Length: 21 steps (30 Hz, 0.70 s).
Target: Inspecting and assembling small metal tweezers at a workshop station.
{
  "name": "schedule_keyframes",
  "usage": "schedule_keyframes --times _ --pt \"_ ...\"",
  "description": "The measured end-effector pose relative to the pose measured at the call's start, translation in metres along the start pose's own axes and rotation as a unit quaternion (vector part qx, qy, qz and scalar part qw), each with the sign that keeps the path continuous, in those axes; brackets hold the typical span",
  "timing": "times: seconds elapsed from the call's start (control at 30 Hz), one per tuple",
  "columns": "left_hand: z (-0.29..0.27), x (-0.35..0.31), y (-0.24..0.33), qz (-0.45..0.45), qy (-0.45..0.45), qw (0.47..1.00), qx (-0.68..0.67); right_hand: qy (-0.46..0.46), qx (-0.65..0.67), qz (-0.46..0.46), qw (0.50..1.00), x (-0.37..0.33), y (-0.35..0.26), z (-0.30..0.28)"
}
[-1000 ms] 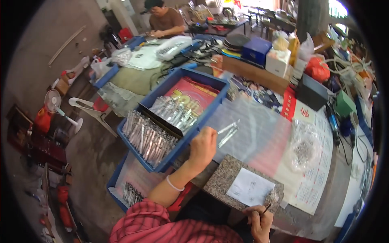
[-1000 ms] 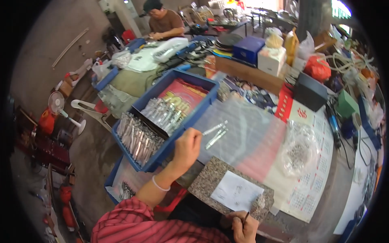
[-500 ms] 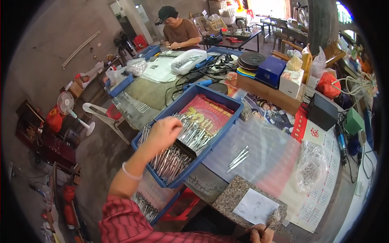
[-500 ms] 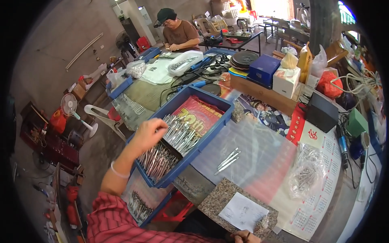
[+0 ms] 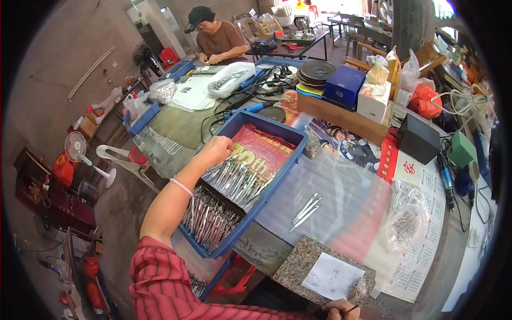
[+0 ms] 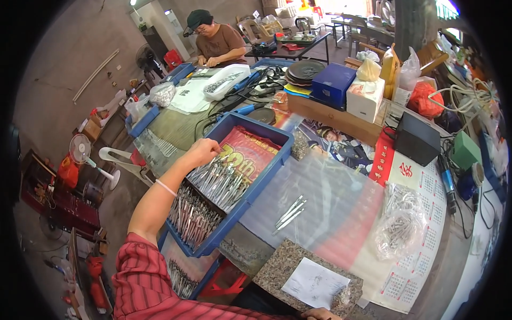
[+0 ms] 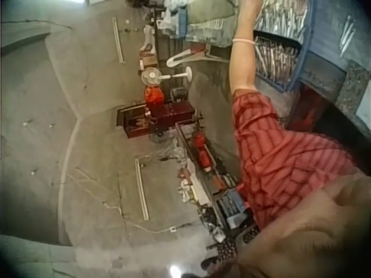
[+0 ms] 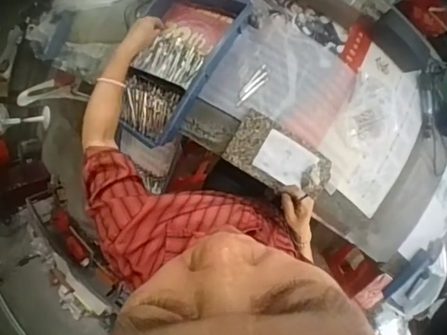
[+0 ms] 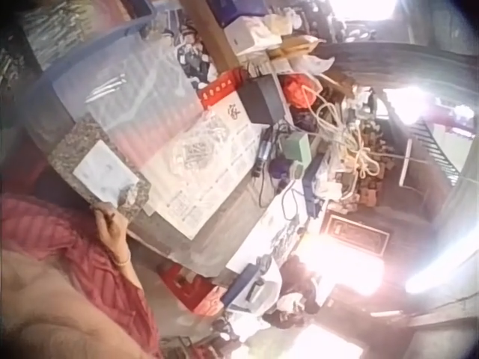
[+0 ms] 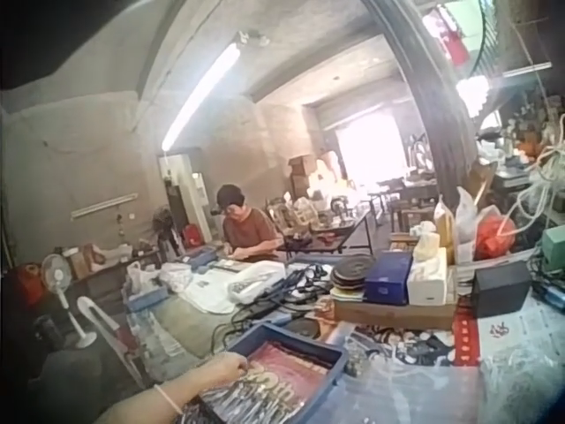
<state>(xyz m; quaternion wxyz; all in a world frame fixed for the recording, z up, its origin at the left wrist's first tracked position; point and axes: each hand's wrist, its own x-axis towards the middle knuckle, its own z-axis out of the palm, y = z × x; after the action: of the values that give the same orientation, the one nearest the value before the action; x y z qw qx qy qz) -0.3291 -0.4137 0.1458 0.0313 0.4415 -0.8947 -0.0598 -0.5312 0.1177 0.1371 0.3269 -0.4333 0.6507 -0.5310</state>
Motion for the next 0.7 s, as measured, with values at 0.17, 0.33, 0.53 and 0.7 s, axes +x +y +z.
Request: schedule_keyframes --times 0.17,0.33,0.53,0.7 --pt "0.001 0.021 0.007 0.045 0.009 0.998 0.03 -0.006 -0.005 0.017 1.0 0.0 0.0 0.002" --pt "0.018 0.043 0.002 0.016 -0.061 0.996 0.066 0.005 -0.022 -0.004 1.0 0.001 -0.001 0.002" --pt "0.027 0.065 -0.001 0.009 -0.238 0.963 0.126 0.004 -0.012 0.0 1.0 0.005 0.0 0.002" --pt "0.021 0.072 0.007 0.015 -0.291 0.941 0.172 0.007 -0.003 0.013 1.0 0.004 0.003 0.002"
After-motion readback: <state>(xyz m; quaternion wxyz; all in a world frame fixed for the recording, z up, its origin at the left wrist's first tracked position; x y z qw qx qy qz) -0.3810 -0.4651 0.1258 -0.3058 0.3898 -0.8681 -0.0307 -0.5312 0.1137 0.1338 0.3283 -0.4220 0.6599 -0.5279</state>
